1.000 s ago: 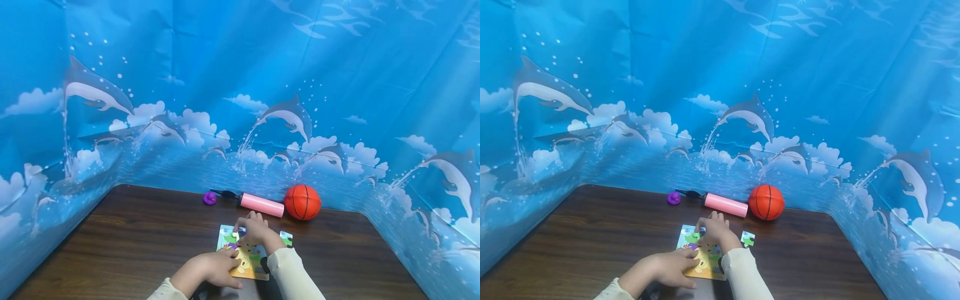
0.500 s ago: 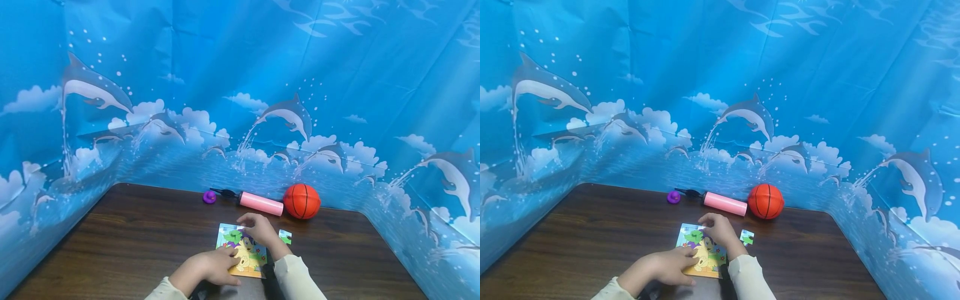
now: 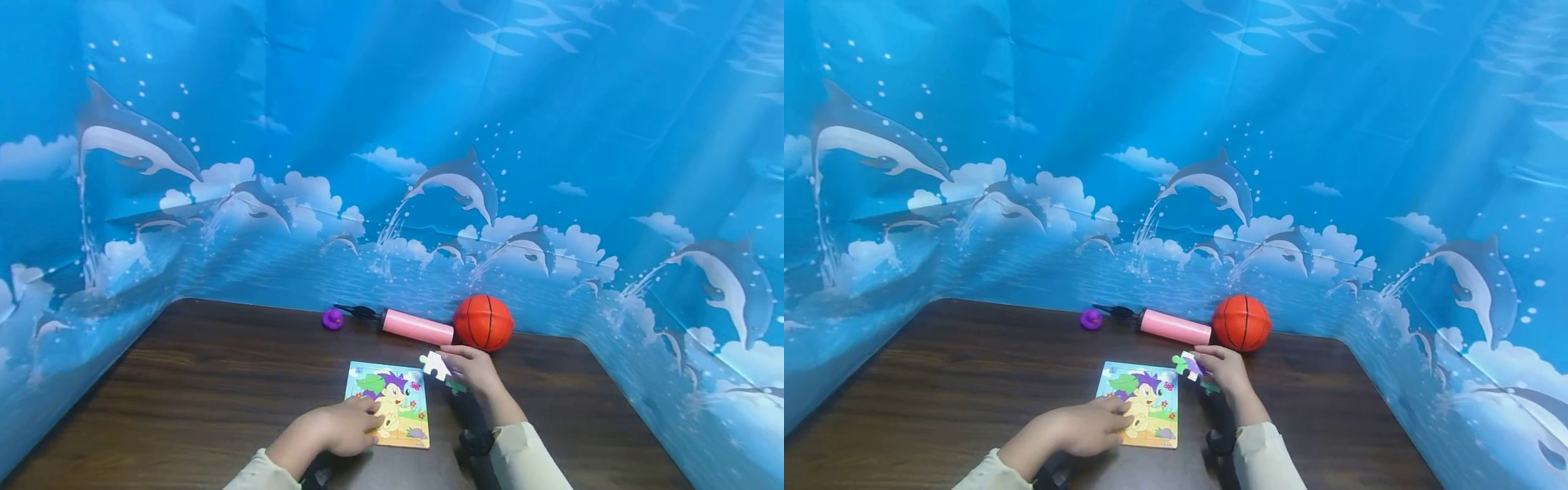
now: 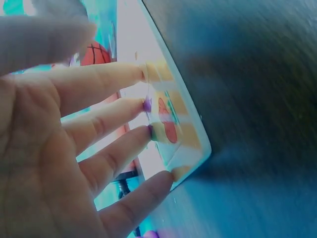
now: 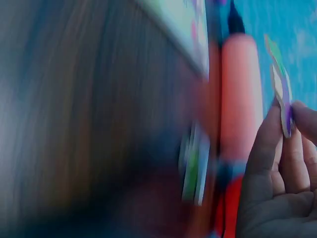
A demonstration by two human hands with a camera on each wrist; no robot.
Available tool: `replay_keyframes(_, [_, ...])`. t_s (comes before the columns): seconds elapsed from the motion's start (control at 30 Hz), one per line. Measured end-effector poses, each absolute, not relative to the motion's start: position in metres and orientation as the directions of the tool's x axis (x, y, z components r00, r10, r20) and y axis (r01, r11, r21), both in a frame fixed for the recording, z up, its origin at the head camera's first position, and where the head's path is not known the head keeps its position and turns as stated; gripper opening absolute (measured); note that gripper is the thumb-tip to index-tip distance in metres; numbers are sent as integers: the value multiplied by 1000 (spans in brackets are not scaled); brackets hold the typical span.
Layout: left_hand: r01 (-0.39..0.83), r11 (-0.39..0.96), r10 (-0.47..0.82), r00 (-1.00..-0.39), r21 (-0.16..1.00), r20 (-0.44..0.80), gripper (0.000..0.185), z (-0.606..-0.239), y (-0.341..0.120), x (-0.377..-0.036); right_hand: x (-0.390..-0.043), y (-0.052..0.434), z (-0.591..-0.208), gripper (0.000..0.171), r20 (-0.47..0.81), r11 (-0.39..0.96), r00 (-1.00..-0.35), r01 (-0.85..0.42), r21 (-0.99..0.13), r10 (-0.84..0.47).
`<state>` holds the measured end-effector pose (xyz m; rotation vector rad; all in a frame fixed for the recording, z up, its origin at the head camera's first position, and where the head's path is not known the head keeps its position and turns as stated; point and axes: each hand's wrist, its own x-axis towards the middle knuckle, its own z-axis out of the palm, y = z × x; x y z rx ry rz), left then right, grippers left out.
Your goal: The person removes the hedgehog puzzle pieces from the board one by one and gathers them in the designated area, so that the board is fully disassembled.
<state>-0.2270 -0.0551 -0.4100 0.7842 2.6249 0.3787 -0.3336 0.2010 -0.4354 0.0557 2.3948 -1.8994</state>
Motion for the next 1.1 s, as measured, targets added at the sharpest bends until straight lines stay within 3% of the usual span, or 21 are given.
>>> replay_keyframes(0.3, [490,808,573,-782,328,-243,39,-410,-57,-227,-319,289,-443,24,-119,332,-986,152,-931,117])
replay_keyframes(0.73, [482,811,569,-782,332,-255,38,-411,-56,-229,-327,304,-458,18,-114,367,-981,166,-915,159])
replay_keyframes(0.87, [472,811,565,-785,346,-253,37,-410,-56,-229,-327,302,-453,16,-52,511,-987,125,-850,154])
replay_keyframes(1.0, [478,801,575,-782,360,-240,37,-410,-59,-231,-326,296,-443,18,33,717,-985,102,-689,172])
replay_keyframes(1.1, [503,783,596,-774,365,-214,37,-410,-63,-234,-326,282,-435,20,70,793,-979,111,-599,190])
